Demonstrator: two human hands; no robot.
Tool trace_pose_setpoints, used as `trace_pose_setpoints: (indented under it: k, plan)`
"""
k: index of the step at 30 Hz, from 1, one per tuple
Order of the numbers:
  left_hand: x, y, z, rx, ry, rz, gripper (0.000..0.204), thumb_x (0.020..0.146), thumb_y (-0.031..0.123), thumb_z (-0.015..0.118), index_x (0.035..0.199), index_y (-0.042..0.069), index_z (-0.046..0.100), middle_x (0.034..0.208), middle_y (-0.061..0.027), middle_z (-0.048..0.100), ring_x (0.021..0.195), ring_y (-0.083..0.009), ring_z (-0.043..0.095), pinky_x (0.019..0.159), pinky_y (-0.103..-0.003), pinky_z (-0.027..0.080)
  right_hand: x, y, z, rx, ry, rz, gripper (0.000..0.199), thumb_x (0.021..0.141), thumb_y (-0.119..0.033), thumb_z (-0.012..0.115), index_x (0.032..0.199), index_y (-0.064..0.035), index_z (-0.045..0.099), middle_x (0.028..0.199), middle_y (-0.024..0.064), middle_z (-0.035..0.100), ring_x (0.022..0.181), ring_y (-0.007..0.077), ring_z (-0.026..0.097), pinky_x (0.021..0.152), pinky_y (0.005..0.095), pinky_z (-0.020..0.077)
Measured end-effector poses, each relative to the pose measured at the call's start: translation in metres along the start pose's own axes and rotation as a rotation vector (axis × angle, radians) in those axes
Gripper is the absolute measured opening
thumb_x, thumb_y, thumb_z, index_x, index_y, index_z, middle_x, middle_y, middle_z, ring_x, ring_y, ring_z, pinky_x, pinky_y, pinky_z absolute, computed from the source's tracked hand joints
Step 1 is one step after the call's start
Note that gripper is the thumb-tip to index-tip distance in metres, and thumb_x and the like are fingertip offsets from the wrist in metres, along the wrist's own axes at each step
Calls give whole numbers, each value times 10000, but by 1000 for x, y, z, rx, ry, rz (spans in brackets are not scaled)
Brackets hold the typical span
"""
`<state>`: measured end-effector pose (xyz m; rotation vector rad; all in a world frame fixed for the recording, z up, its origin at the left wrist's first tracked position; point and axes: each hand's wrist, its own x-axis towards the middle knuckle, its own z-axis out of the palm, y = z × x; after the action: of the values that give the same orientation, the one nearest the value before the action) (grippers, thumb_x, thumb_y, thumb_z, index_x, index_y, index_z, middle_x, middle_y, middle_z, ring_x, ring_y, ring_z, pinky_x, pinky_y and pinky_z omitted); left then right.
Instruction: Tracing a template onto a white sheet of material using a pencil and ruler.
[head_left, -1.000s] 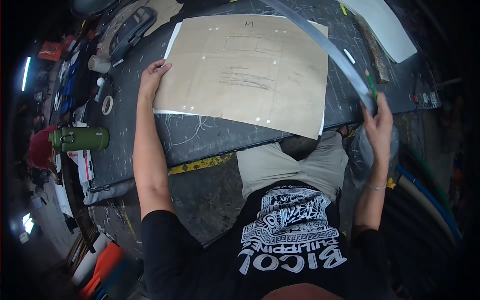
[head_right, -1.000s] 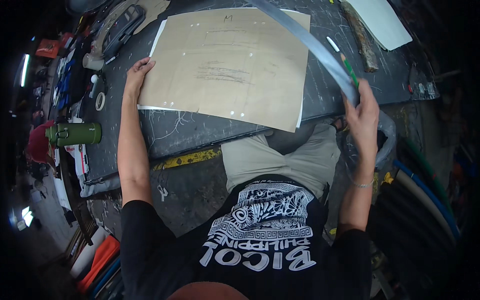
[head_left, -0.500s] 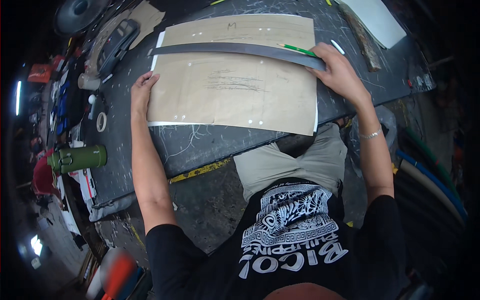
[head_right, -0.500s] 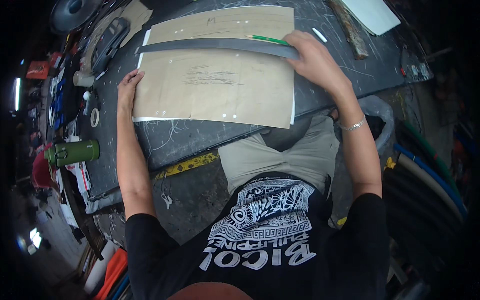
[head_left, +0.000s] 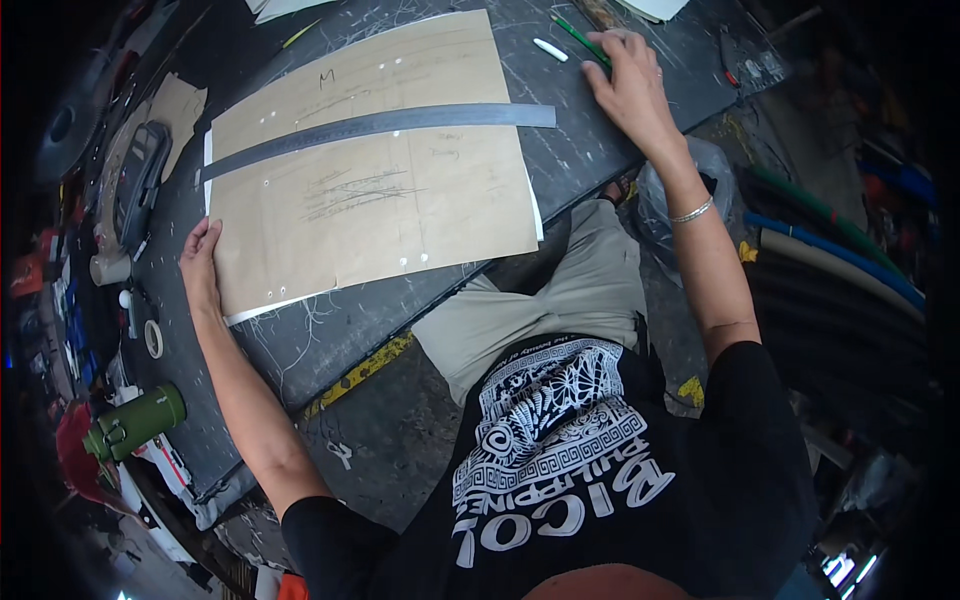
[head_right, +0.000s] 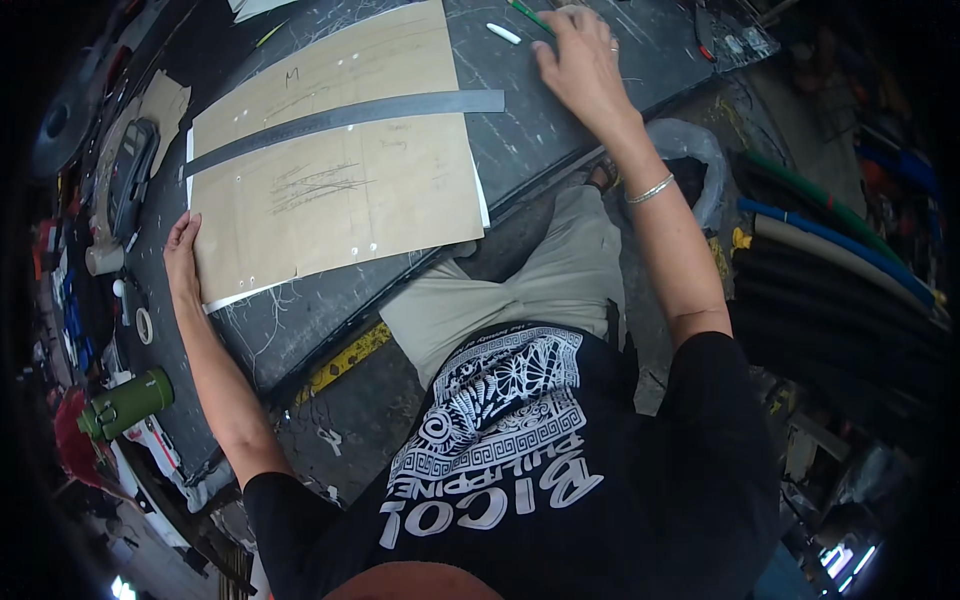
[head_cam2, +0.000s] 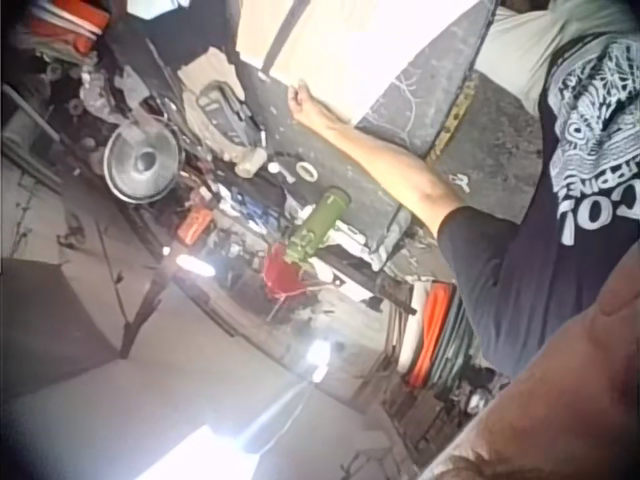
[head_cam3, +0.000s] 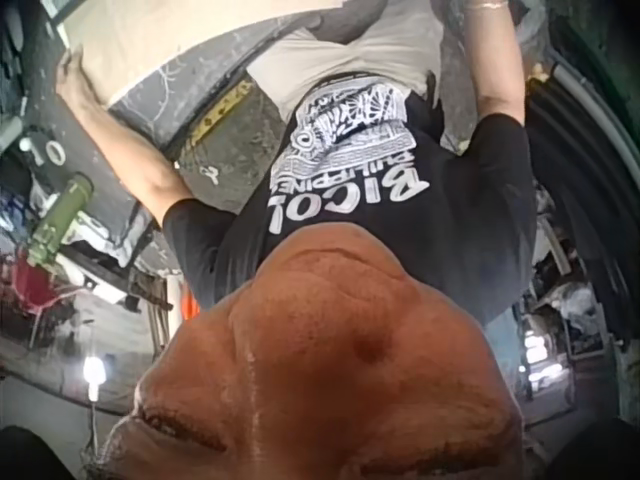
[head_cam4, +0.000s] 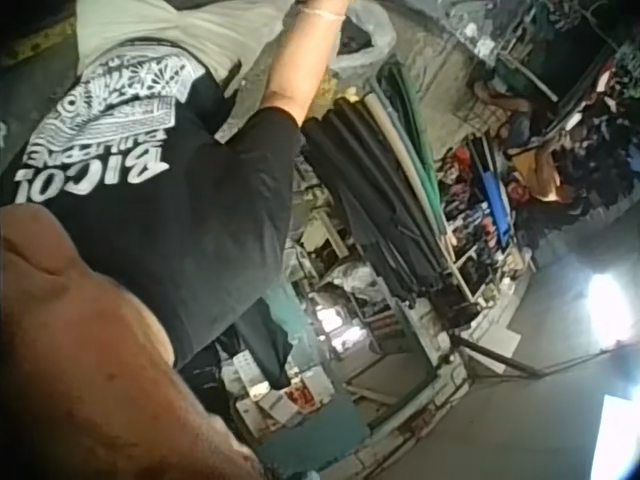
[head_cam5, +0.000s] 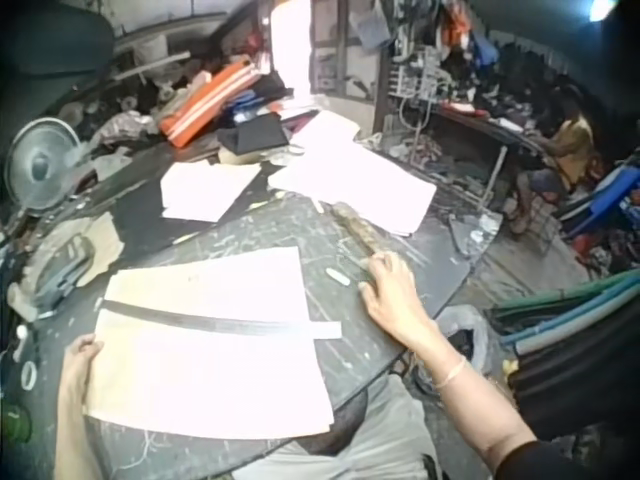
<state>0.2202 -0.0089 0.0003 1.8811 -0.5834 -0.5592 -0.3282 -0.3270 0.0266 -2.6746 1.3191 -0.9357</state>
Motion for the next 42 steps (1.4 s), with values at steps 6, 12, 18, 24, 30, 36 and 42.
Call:
trace_pose_setpoints:
  k: [6,12,18,24,30,36,42]
  plan:
    - [7,-9,0,-12,0,22,434,904,199,791,1249,-16,639,1048,-49,706,940,-90,640,853,-206,487,-29,-59,-24,463,-312,123,282,925,-293,678,979,-22,738,769,125,698,697,296,662,691,390,528]
    - [15,-4,-12,67,-53,2,417,904,216,796,1232,3,652,1042,-36,714,923,-76,634,848,-195,472,-85,-75,-52,812,-631,357,364,984,-346,654,825,-20,680,633,31,652,560,87,618,539,244,475]
    - [8,-1,-7,134,-118,5,432,910,214,795,1239,-18,640,1079,-52,717,959,-87,649,866,-196,478,-119,-74,-51,907,-611,543,246,988,-269,666,999,-23,664,777,39,721,684,89,676,614,224,514]
    - [18,0,-16,229,-156,-56,280,923,283,782,1051,53,686,912,16,678,821,-44,580,746,-173,437,-106,-84,-41,989,-458,553,219,952,-210,722,1094,-45,692,901,21,703,764,76,663,622,206,477]
    - [43,-22,-34,212,-128,13,259,938,331,762,957,88,675,868,51,632,792,-34,519,753,-179,401,-78,-94,-33,965,-469,431,221,855,-132,736,1000,11,649,763,99,698,695,154,674,629,307,522]
    - [51,-21,-47,241,-54,24,255,950,318,749,1005,73,706,916,47,649,839,-47,543,795,-183,407,-67,-96,-31,634,-536,278,217,851,-164,704,921,36,660,764,151,706,722,251,715,666,369,538]
    - [50,-14,-55,313,-99,-108,293,963,298,729,1100,39,717,988,9,695,896,-63,596,814,-197,450,-66,-100,-42,726,-562,340,252,874,-192,701,930,52,672,750,126,705,671,210,681,634,345,522]
